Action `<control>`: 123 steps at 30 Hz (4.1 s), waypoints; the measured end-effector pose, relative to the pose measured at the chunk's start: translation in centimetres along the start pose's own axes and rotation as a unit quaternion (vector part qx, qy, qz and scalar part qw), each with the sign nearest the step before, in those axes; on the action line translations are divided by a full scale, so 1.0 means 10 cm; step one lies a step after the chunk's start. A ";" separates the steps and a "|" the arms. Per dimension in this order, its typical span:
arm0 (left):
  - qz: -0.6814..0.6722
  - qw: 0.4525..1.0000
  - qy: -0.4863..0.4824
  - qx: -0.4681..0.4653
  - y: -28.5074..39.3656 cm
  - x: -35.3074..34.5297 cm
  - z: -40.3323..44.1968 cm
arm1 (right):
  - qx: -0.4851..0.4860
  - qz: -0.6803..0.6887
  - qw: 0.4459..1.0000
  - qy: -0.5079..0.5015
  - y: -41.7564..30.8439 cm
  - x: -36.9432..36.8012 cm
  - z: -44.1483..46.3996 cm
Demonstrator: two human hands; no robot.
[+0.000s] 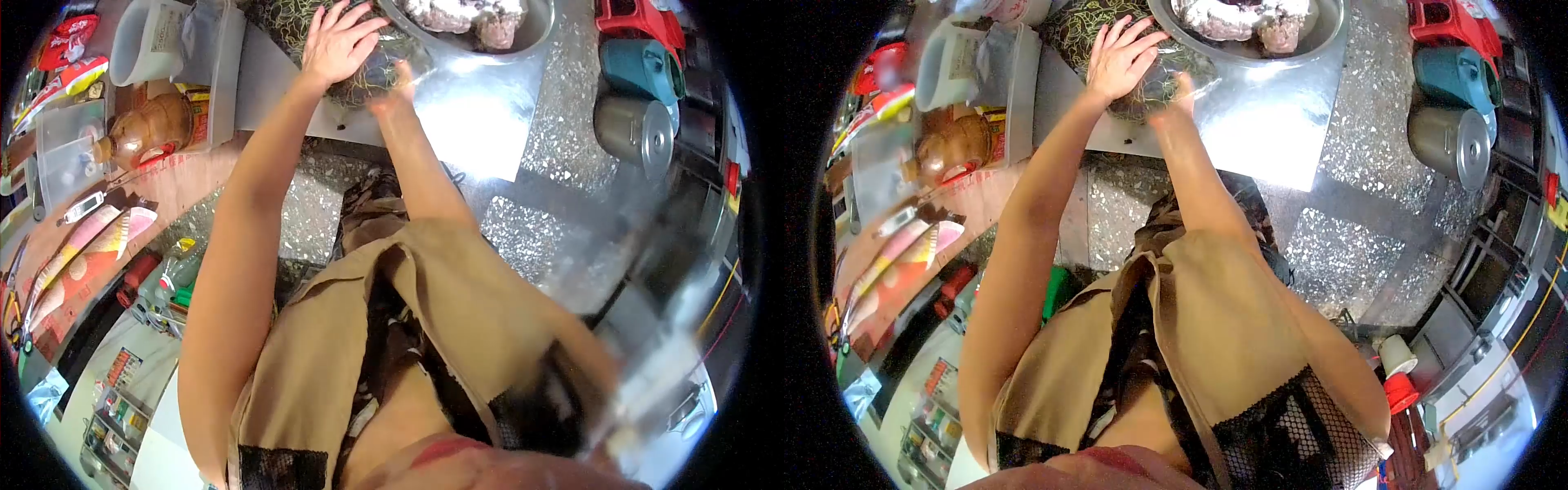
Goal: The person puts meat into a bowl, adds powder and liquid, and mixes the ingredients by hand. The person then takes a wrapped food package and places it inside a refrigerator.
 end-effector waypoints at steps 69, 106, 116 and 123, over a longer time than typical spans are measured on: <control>-0.070 0.997 -0.006 0.019 -0.05 -0.08 -0.02 | 0.306 -0.908 0.272 0.088 -0.65 -0.26 -0.18; -0.049 0.997 -0.025 0.059 0.14 0.09 0.13 | 0.382 -0.924 -0.001 -0.018 -2.02 -2.50 0.45; -0.032 0.996 -0.044 0.071 0.15 0.12 0.11 | 0.353 -0.929 0.030 -0.107 -2.33 -2.73 -0.03; -0.031 0.995 -0.049 0.078 0.19 0.14 0.13 | 0.194 -0.962 -0.075 -0.179 -1.78 -2.55 -0.07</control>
Point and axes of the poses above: each hand's wrist, its own z-axis towards the middle knuckle, its own x-axis out of the back of the hand, y = z × x, the point moved 6 cm from there along z, towards the middle knuckle, and after that the axes turned 3 degrees about -z, right-handed, at the moved point
